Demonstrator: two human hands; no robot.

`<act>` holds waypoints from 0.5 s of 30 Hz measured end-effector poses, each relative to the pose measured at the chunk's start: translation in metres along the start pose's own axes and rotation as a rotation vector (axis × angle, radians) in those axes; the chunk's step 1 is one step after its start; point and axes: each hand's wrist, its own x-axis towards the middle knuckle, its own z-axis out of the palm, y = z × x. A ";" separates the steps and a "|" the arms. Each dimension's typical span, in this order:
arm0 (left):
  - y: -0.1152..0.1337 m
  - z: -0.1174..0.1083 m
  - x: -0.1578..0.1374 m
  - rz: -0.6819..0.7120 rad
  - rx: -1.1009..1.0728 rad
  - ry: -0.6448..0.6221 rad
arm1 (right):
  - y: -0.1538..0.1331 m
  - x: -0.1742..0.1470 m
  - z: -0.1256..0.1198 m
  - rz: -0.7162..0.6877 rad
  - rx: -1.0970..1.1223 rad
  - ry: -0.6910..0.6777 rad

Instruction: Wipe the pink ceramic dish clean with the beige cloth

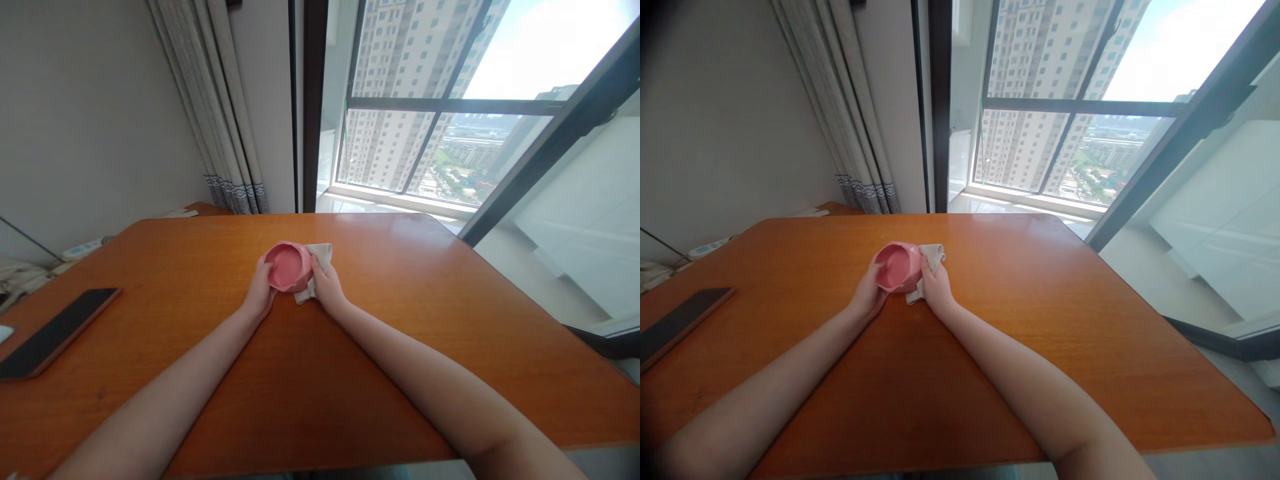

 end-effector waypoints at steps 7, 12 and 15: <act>0.003 -0.002 0.003 -0.044 -0.083 0.053 | 0.011 -0.005 0.012 -0.015 0.031 -0.086; 0.001 -0.005 0.008 -0.072 0.034 -0.049 | 0.004 -0.001 0.002 0.009 -0.008 0.003; 0.000 -0.005 0.008 -0.049 0.041 0.026 | 0.003 0.002 -0.001 0.020 -0.023 -0.037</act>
